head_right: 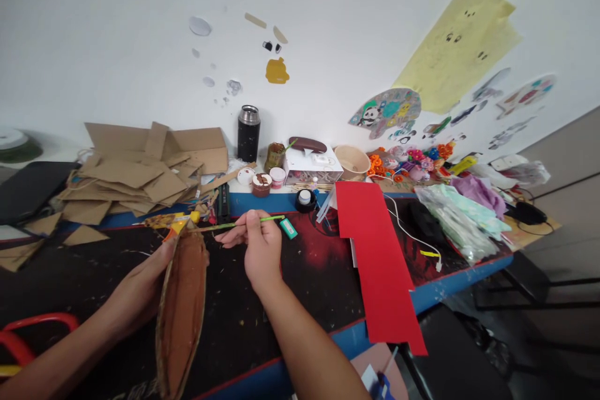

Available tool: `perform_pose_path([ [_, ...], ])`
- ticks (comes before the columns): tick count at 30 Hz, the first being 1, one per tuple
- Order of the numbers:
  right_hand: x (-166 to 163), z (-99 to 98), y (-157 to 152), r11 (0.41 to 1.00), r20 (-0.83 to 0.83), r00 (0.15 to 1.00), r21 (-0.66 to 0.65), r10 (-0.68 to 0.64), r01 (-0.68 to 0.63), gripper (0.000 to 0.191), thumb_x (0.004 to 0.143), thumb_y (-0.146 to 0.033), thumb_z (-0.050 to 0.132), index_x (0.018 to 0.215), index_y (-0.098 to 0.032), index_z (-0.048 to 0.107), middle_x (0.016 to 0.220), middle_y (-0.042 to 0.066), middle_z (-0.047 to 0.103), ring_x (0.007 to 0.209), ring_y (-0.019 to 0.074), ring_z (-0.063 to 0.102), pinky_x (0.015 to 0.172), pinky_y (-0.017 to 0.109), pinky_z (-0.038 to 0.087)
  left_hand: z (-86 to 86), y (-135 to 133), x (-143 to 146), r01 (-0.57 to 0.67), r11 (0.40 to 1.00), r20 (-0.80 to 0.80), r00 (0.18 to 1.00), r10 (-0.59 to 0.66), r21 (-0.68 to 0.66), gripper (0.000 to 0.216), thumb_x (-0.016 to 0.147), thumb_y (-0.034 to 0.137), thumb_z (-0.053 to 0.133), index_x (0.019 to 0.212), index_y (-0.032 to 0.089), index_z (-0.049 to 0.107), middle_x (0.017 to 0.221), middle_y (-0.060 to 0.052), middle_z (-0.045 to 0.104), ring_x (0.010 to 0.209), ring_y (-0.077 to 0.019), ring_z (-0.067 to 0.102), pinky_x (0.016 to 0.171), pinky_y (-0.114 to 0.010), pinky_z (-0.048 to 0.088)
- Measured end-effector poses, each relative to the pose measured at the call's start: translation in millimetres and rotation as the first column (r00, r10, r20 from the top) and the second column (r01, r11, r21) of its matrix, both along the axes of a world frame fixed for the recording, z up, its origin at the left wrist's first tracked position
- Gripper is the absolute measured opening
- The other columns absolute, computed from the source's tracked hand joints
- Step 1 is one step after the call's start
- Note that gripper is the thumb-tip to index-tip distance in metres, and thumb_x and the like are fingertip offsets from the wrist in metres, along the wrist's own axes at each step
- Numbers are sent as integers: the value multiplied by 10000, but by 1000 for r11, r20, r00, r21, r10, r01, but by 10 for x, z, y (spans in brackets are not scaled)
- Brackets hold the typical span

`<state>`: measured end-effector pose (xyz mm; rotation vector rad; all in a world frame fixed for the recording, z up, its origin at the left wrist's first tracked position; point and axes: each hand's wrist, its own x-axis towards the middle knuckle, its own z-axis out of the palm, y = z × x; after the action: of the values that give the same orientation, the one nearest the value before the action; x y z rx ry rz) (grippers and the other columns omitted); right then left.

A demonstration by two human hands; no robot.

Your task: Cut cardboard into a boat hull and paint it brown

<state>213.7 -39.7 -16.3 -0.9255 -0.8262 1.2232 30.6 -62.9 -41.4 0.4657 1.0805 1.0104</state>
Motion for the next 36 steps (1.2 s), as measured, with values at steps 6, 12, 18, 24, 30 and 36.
perform_pose_path([
  [6,1,-7,64,999,-1,999,-6,-35,35,555,925,-759,705,857,-213,636,588,0,737,601,217,799,516,257,598,-4,-12,-4,-18,1000,-32,999,18,12,759,637,680,955,1232,228,815,1308,-127,819,1347,-398,688,1117,-440,582],
  [12,34,-32,-39,999,42,999,-20,29,-28,560,963,-754,656,846,-208,623,565,7,717,582,217,785,549,265,572,20,38,-23,-51,997,-74,996,55,51,791,614,725,941,1220,231,813,1339,-133,806,1333,-424,692,1094,-475,596],
  [18,47,1,-104,1000,43,999,-4,8,-8,553,943,-739,700,843,-199,637,568,9,719,577,222,782,548,272,575,12,54,-15,-56,995,-67,996,62,81,739,660,702,927,1213,224,812,1355,-119,800,1375,-397,666,1140,-458,566],
  [24,-13,49,8,1000,44,999,16,0,-1,570,952,-769,662,867,-207,634,617,22,744,633,232,805,538,278,607,-72,14,-28,-47,997,-45,998,50,62,729,676,673,936,1227,212,815,1431,-128,761,1436,-393,618,1171,-450,540],
  [30,24,-6,-37,1000,40,999,2,-12,11,570,948,-773,663,852,-212,630,588,13,733,627,238,806,540,282,597,-25,35,-48,-54,993,-83,995,63,102,740,672,711,915,1223,227,813,1356,-118,799,1409,-393,639,1137,-427,565],
  [36,97,-22,-155,1000,96,995,5,-17,17,535,968,-717,685,839,-199,649,573,2,714,612,228,795,560,278,578,-50,70,-80,-53,987,-172,982,79,154,751,756,720,844,1305,213,771,1375,-129,783,1342,-407,679,1089,-451,588],
])
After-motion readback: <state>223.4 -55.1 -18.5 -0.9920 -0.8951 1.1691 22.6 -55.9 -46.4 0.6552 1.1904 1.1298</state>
